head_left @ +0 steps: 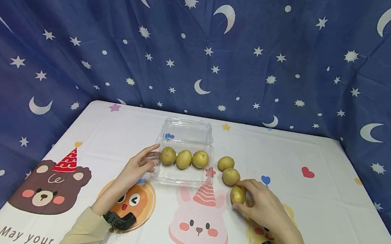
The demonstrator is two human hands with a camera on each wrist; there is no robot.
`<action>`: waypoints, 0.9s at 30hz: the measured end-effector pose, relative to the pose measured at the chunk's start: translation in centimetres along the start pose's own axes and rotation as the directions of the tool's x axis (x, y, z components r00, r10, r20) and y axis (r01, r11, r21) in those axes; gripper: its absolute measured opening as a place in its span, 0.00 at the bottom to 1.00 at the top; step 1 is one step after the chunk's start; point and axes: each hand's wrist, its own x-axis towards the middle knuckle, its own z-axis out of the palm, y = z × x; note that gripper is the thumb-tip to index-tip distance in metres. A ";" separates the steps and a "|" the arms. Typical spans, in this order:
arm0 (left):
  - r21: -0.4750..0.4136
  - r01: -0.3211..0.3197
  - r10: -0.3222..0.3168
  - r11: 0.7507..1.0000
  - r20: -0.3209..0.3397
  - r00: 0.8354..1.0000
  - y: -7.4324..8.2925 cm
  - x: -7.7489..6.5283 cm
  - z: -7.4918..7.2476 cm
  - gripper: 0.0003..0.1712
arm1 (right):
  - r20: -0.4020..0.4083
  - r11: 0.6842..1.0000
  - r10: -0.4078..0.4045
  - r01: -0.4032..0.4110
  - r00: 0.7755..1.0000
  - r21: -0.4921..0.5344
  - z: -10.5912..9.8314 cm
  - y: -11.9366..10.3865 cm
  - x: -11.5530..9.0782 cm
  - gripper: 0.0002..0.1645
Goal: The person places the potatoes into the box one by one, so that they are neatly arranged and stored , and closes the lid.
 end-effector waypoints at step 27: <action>-0.002 0.002 -0.002 1.000 0.004 1.000 -0.1 0.0 0.0 0.31 | -0.008 0.999 -0.019 0.019 1.000 0.051 -0.1 0.0 0.2 0.32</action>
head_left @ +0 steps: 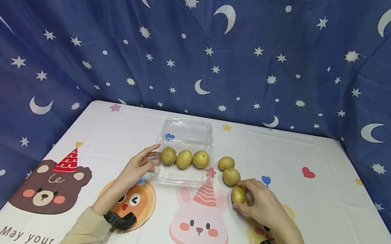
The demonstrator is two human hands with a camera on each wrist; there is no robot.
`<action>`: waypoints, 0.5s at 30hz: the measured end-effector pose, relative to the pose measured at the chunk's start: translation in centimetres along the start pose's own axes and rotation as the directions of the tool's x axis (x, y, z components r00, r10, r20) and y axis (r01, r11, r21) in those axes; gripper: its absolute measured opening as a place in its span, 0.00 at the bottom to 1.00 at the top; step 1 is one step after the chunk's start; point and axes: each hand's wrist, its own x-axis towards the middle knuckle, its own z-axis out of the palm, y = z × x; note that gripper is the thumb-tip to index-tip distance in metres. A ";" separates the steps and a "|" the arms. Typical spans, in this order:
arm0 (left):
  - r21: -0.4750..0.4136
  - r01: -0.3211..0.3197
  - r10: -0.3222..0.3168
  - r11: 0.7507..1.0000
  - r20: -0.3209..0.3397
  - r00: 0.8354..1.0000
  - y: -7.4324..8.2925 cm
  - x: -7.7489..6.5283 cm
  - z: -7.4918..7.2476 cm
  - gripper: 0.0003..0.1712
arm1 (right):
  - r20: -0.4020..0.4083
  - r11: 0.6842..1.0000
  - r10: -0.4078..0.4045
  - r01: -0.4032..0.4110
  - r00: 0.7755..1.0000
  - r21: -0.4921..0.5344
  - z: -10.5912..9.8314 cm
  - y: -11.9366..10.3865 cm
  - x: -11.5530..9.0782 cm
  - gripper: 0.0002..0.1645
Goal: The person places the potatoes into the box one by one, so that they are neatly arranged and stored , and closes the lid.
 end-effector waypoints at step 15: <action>-0.005 0.007 -0.007 1.000 0.001 1.000 0.2 0.0 0.0 0.31 | -0.036 0.999 -0.040 0.041 0.999 0.018 -0.9 -0.1 -0.1 0.30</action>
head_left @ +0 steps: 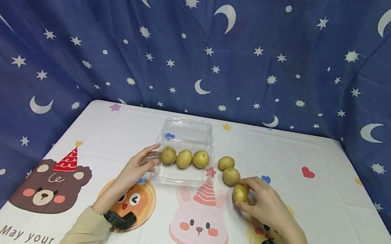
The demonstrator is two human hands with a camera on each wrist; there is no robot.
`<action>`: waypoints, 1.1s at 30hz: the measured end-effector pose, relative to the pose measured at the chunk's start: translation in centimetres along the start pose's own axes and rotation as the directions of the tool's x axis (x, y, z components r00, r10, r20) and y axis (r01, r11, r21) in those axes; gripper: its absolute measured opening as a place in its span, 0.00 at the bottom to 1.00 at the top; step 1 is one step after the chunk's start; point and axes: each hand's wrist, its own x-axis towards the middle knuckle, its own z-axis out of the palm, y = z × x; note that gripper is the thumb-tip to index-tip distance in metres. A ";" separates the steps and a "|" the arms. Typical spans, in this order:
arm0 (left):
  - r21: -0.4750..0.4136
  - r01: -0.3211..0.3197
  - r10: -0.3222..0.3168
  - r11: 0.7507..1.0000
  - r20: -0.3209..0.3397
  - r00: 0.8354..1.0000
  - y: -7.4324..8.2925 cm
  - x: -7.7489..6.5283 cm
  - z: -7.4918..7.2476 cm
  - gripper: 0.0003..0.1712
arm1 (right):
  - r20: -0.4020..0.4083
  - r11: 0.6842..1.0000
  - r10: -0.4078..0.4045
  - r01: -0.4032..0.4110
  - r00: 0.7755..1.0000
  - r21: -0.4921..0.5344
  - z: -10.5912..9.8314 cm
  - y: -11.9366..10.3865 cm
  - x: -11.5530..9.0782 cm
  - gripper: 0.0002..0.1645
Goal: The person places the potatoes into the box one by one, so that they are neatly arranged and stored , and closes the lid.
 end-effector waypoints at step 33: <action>0.008 0.002 -0.002 1.000 -0.002 1.000 -0.1 0.1 0.0 0.31 | -0.082 0.997 -0.079 0.081 0.994 0.020 -1.9 -1.8 0.4 0.33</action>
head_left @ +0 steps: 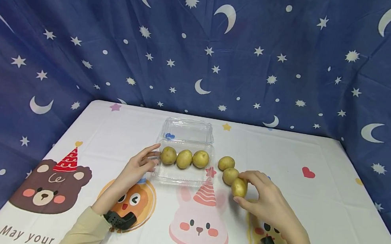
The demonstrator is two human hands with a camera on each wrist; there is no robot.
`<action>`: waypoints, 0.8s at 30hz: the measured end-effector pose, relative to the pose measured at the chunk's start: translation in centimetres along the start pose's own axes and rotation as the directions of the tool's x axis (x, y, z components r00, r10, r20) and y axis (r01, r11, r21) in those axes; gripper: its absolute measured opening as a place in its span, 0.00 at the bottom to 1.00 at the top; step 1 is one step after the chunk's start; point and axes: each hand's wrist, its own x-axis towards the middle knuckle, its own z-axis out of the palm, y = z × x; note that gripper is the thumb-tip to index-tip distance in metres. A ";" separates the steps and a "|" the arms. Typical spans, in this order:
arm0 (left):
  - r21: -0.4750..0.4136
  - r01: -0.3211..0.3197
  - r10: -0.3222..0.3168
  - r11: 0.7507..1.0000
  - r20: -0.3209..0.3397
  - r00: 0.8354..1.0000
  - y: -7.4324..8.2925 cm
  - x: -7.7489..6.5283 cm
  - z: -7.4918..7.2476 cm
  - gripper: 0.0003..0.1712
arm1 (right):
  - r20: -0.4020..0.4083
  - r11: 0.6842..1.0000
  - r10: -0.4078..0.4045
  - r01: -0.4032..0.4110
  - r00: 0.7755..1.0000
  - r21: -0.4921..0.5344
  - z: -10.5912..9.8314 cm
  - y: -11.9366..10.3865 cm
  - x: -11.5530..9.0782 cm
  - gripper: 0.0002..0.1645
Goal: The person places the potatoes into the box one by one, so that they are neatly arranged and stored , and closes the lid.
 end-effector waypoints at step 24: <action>-0.015 -0.016 0.016 1.000 -0.004 1.000 -0.1 0.0 0.0 0.30 | -0.041 0.996 -0.058 0.061 0.997 0.060 -0.2 -1.7 2.2 0.33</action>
